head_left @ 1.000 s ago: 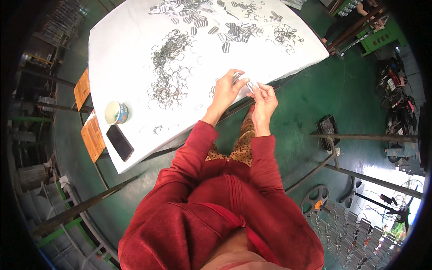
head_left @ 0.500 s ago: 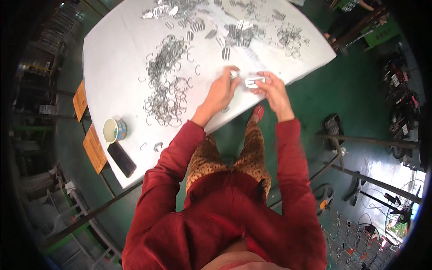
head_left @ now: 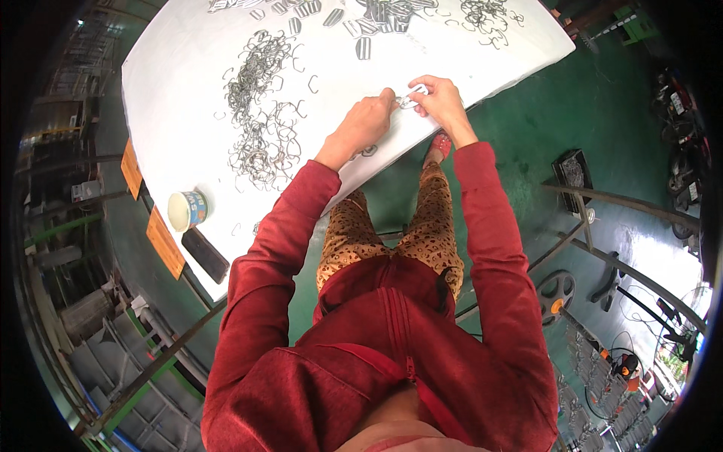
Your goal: The person assembles keychains by attaching metal loops to rectangular metal pieces on a white table. They repeatedly pick up components, connect them by hand, and place the finished keychains onto a nearby hanging rack.
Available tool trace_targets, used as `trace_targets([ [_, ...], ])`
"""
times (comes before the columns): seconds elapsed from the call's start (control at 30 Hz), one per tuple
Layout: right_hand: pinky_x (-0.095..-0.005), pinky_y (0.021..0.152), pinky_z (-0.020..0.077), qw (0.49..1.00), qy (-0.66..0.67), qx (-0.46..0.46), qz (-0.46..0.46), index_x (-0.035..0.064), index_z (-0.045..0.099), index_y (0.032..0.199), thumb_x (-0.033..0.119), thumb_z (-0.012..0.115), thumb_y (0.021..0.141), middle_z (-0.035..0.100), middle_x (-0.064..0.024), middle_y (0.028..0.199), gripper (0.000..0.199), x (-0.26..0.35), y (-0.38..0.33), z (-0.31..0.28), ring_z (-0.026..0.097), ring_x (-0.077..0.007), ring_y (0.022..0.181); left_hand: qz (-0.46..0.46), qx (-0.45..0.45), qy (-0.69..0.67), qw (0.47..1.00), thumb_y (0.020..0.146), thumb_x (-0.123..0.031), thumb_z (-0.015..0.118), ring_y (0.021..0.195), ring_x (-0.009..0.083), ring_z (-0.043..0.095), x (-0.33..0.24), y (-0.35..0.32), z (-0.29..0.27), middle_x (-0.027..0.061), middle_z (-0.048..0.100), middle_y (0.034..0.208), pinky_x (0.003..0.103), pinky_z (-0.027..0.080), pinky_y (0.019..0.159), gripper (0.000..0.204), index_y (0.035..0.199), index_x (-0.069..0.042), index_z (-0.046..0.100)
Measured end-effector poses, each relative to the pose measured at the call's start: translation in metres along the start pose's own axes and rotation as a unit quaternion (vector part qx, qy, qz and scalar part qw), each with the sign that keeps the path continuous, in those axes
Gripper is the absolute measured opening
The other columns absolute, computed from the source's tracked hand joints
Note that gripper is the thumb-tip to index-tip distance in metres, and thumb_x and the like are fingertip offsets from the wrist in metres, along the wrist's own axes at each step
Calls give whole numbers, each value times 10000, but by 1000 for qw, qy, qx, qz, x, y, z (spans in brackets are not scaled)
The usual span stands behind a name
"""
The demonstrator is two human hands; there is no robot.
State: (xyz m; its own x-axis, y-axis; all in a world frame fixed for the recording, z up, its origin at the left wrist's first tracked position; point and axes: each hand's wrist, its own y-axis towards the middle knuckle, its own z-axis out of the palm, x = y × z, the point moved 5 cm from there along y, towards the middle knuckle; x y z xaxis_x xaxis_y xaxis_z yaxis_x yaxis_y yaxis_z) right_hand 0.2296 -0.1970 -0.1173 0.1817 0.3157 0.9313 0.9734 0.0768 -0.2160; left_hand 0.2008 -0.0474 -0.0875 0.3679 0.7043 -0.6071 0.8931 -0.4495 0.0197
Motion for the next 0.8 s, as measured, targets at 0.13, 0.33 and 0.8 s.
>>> trace_targets([
  [0.13, -253, 456, 445, 1000, -3, 1, 5, 12, 654, 969, 32, 638, 743, 593, -77, 579, 227, 2, 0, 0, 562, -107, 479, 0, 21, 20, 1000, 901, -138, 465, 725, 434, 573, -1, 6, 3, 278, 576, 725, 493, 431, 626, 171, 943, 28, 463],
  [0.33, -257, 483, 462, 1000, -6, -5, 4, -7, 650, 977, 37, 634, 741, 599, -82, 578, 241, 4, -1, 1, 565, -111, 485, -9, 25, 41, 999, 893, -130, 469, 723, 434, 573, -3, 10, 7, 279, 574, 730, 492, 432, 626, 167, 940, 31, 467],
  [0.8, -284, 513, 485, 999, -21, -11, -24, -38, 642, 964, 39, 474, 791, 601, -124, 574, 254, 9, -4, -4, 582, -153, 485, -3, 29, 142, 989, 793, -2, 439, 594, 413, 590, -19, 17, 16, 256, 573, 627, 478, 476, 546, 61, 831, 46, 445],
])
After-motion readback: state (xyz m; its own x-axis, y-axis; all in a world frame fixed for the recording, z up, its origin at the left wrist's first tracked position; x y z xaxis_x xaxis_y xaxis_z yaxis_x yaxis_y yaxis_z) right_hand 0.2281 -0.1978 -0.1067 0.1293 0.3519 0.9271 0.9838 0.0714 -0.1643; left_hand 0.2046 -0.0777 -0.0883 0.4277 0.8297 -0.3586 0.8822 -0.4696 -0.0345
